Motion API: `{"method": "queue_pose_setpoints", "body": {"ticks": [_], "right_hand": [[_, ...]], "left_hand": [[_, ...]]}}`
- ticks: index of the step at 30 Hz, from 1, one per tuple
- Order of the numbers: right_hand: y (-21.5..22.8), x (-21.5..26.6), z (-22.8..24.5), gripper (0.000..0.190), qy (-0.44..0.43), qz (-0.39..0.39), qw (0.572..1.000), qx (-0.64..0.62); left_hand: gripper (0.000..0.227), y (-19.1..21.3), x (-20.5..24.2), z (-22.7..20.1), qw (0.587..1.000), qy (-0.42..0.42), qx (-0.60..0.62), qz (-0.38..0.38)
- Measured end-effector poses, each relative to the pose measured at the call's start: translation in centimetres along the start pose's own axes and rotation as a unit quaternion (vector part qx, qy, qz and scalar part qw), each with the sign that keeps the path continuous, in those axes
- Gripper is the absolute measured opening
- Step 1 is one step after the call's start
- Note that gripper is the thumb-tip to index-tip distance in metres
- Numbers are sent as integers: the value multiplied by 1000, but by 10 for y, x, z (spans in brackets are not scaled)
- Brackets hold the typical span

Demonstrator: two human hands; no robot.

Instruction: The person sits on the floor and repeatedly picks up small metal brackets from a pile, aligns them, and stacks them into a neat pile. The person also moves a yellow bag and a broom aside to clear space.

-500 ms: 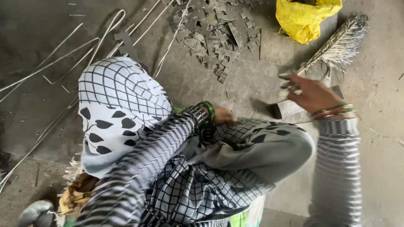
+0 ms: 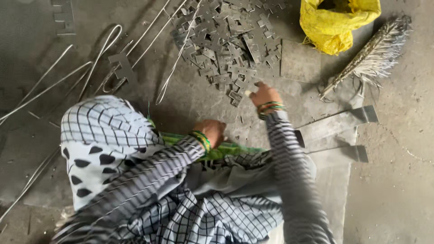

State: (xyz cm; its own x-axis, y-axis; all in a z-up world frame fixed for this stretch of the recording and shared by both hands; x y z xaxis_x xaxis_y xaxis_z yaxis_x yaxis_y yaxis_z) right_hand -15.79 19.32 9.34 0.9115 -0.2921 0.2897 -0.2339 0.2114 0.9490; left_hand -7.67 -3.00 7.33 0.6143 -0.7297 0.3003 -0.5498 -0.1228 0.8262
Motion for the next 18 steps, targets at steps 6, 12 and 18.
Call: {"method": "queue_pose_setpoints", "body": {"ticks": [6, 12, 18], "right_hand": [[-120, -52, 5, 78, -196, -60, 977, -57], [-138, -96, -62, 22, 34, -123, 973, -192], [-40, -223, -73, 16, -114, -79, 985, -107]], "left_hand": [[34, 60, 13, 58, 986, -14, 153, -68], [29, 60, -30, 97, 830, 132, 491, -228], [25, 42, -46, 90, 818, 137, 535, -163]]}}
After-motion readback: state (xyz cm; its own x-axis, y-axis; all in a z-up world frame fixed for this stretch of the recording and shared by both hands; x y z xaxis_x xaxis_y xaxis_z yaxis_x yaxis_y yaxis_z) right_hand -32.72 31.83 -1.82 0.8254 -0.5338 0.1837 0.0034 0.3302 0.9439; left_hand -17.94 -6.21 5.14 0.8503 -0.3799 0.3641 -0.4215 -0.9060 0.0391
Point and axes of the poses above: each hand's wrist, its own x-axis away from the middle knuckle, its own y-axis out of the back of the hand, z = x × y, the point moved 4 cm from there along -x, towards the middle knuckle, and after that the axes turned 3 degrees about -y, right-handed, at the moved point
